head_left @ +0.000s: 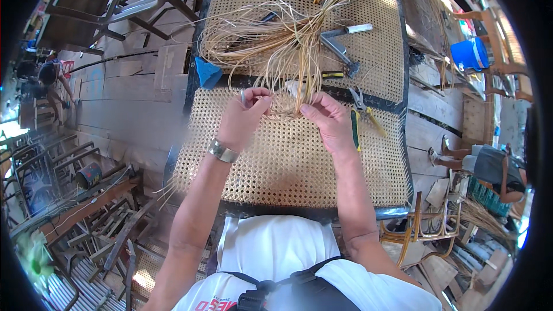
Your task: Weave and trim rattan strips to repair a chair seat or back.
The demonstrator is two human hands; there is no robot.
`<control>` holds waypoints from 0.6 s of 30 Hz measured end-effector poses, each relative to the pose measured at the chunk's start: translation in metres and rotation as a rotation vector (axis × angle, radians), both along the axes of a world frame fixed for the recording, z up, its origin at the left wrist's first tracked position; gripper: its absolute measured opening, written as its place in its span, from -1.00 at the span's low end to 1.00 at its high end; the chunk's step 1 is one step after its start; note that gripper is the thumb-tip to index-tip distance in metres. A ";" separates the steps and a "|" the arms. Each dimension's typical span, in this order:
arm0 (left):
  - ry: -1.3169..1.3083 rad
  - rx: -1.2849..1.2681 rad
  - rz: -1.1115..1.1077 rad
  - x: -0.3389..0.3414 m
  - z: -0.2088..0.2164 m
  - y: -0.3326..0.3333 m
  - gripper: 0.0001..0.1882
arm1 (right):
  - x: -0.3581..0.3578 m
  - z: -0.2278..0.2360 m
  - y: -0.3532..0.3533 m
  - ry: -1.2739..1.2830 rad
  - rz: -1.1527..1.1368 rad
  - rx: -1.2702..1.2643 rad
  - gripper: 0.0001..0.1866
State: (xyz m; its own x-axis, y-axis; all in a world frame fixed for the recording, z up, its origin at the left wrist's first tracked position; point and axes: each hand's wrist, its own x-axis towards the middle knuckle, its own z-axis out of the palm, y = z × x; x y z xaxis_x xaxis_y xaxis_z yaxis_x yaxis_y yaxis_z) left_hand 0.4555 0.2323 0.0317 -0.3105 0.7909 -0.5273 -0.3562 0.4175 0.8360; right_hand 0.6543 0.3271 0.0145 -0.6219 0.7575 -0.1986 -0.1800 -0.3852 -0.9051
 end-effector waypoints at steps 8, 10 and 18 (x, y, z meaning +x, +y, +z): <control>0.615 0.048 -0.038 0.019 0.008 -0.005 -0.70 | -0.015 -0.001 -0.015 -0.084 -0.012 0.016 -0.87; 0.616 0.038 -0.087 0.026 0.015 0.000 -0.65 | -0.016 -0.003 -0.016 -0.068 -0.007 -0.015 -0.86; 0.079 0.128 -0.026 0.025 0.000 0.014 -0.75 | -0.018 -0.004 -0.021 -0.007 -0.088 -0.065 -0.85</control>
